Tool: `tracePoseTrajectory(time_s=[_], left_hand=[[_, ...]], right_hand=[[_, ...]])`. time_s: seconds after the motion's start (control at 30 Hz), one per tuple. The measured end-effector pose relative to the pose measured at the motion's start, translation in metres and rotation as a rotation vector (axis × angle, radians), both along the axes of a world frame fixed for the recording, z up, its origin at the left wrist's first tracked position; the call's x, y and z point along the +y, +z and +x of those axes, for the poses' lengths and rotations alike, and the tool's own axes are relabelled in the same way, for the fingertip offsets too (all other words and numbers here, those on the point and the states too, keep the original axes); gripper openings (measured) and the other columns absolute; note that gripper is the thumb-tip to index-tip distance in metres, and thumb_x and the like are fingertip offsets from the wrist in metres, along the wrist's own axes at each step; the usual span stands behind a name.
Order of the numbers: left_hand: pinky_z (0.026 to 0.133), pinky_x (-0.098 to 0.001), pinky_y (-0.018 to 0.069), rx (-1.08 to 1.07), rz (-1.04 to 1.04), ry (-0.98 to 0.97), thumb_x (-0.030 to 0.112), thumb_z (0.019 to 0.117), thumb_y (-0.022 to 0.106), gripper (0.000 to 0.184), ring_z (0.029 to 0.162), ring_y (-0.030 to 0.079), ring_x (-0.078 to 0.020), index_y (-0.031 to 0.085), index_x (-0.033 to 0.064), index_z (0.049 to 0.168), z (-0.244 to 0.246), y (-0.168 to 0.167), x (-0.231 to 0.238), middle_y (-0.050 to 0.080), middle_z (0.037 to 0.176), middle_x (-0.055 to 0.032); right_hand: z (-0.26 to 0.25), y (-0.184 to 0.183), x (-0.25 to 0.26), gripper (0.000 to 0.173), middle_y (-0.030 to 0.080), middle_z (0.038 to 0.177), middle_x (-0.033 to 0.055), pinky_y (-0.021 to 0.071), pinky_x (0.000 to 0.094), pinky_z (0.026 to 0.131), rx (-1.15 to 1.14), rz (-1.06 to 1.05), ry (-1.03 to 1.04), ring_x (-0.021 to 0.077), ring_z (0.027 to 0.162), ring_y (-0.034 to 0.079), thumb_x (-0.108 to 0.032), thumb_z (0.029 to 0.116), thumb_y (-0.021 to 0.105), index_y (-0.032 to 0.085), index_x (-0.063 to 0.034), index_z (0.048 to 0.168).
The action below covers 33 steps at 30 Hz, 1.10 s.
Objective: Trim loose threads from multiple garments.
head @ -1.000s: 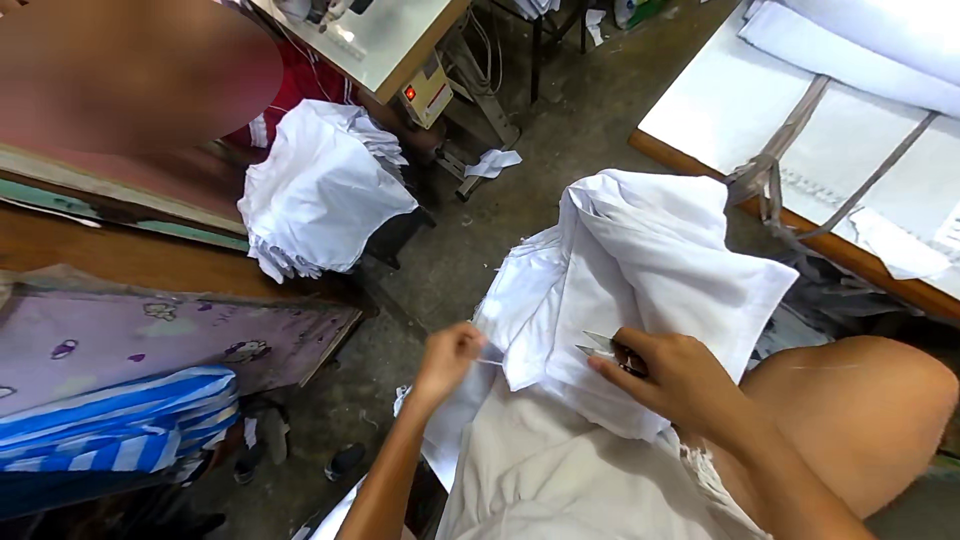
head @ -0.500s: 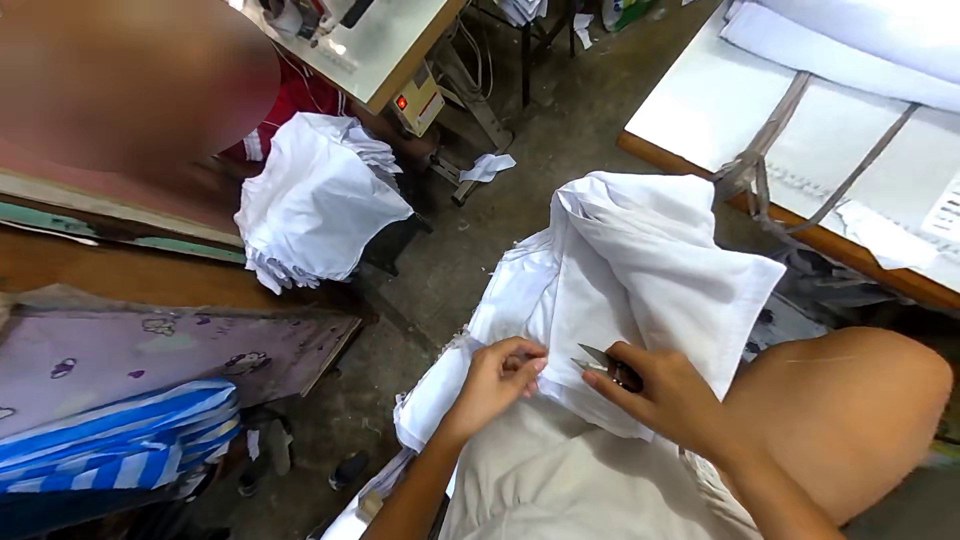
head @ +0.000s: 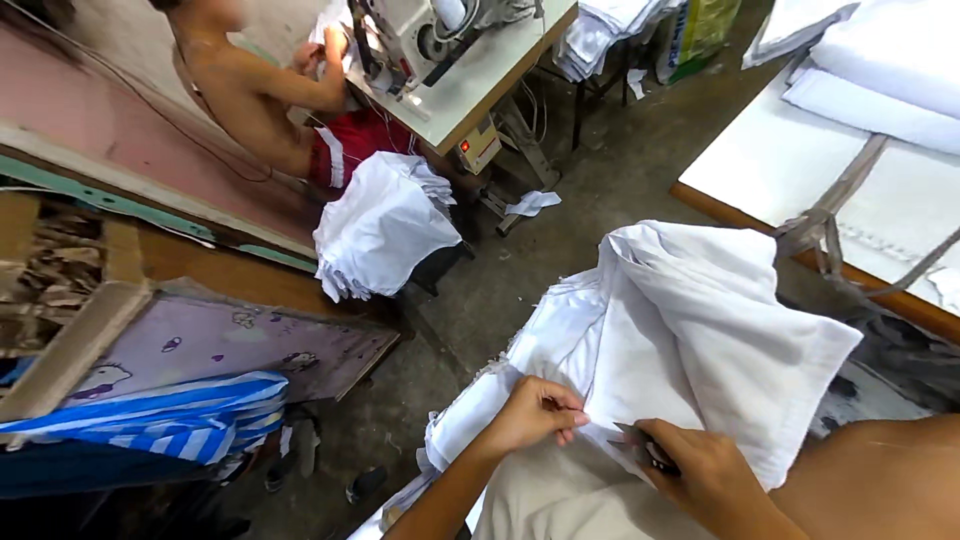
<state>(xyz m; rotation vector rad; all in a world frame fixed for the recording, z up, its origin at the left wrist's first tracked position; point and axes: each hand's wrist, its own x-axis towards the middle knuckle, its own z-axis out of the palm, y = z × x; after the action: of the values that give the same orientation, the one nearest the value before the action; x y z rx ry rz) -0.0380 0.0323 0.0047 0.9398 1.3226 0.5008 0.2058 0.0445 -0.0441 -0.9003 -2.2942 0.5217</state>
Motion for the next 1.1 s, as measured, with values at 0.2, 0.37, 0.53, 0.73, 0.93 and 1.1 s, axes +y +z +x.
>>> tracePoseTrajectory(time_s=[0.2, 0.37, 0.53, 0.73, 0.93, 1.1], left_hand=[[0.071, -0.0268, 0.0635, -0.169, -0.13, 0.254, -0.005, 0.0977, 0.06, 0.009, 0.072, 0.075, -0.0109, 0.067, -0.0005, 0.094, 0.005, 0.01, -0.001, 0.075, 0.085, -0.0019], [0.083, -0.0297, 0.0625, -0.398, -0.221, 0.474, -0.004, 0.1048, 0.042, 0.02, 0.088, 0.077, -0.0158, 0.054, 0.0088, 0.096, 0.022, 0.026, -0.008, 0.076, 0.094, -0.0043], [0.089, -0.0361, 0.0628, -0.402, 0.029, 0.449, -0.007, 0.1003, 0.051, 0.017, 0.096, 0.077, -0.0211, 0.058, 0.0084, 0.095, 0.032, 0.023, -0.022, 0.077, 0.102, -0.008], [0.094, -0.0314, 0.0603, -0.343, 0.46, 0.283, 0.001, 0.095, 0.067, 0.008, 0.108, 0.073, -0.0142, 0.074, 0.0011, 0.099, 0.042, 0.016, -0.036, 0.075, 0.118, -0.008], [0.091, -0.0243, 0.0595, -0.257, 0.603, 0.184, 0.002, 0.0926, 0.071, 0.01, 0.109, 0.071, -0.009, 0.076, -0.0042, 0.098, 0.047, 0.016, -0.034, 0.073, 0.121, -0.012], [0.09, -0.0217, 0.0593, -0.226, 0.615, 0.133, 0.003, 0.0918, 0.072, 0.009, 0.107, 0.071, -0.0057, 0.075, -0.0049, 0.095, 0.046, 0.019, -0.032, 0.074, 0.118, -0.0113]], right_hand=[[0.009, -0.001, -0.002, 0.02, 0.062, 0.062, 0.0042, 0.0406, 0.0279, 0.041, 0.037, 0.015, 0.007, 0.015, 0.046, 0.055, -0.024, 0.087, 0.058, 0.065, -0.0064, 0.092], [0.011, -0.004, -0.006, 0.019, 0.061, 0.063, 0.004, 0.0422, 0.0282, 0.042, 0.024, -0.035, 0.018, 0.0153, 0.047, 0.055, -0.022, 0.0847, 0.061, 0.067, -0.0059, 0.093], [0.018, 0.011, -0.005, 0.029, 0.063, 0.069, 0.0044, 0.0453, 0.0286, 0.046, 0.032, -0.239, -0.046, 0.0132, 0.052, 0.056, -0.03, 0.0878, 0.061, 0.069, -0.0047, 0.1], [0.033, 0.048, -0.007, 0.037, 0.058, 0.068, 0.0058, 0.0376, 0.0238, 0.043, -0.041, -0.144, -0.119, 0.0122, 0.05, 0.049, -0.041, 0.1008, 0.057, 0.065, -0.0042, 0.099], [0.024, 0.056, -0.019, 0.03, 0.052, 0.06, 0.0048, 0.0342, 0.0244, 0.04, -0.074, -0.023, -0.119, 0.0133, 0.044, 0.046, -0.031, 0.1017, 0.056, 0.063, -0.0036, 0.092], [0.018, 0.057, -0.008, 0.031, 0.053, 0.062, 0.0056, 0.0352, 0.0258, 0.041, -0.091, 0.025, -0.08, 0.0158, 0.046, 0.048, -0.03, 0.1047, 0.053, 0.063, -0.0024, 0.096]])
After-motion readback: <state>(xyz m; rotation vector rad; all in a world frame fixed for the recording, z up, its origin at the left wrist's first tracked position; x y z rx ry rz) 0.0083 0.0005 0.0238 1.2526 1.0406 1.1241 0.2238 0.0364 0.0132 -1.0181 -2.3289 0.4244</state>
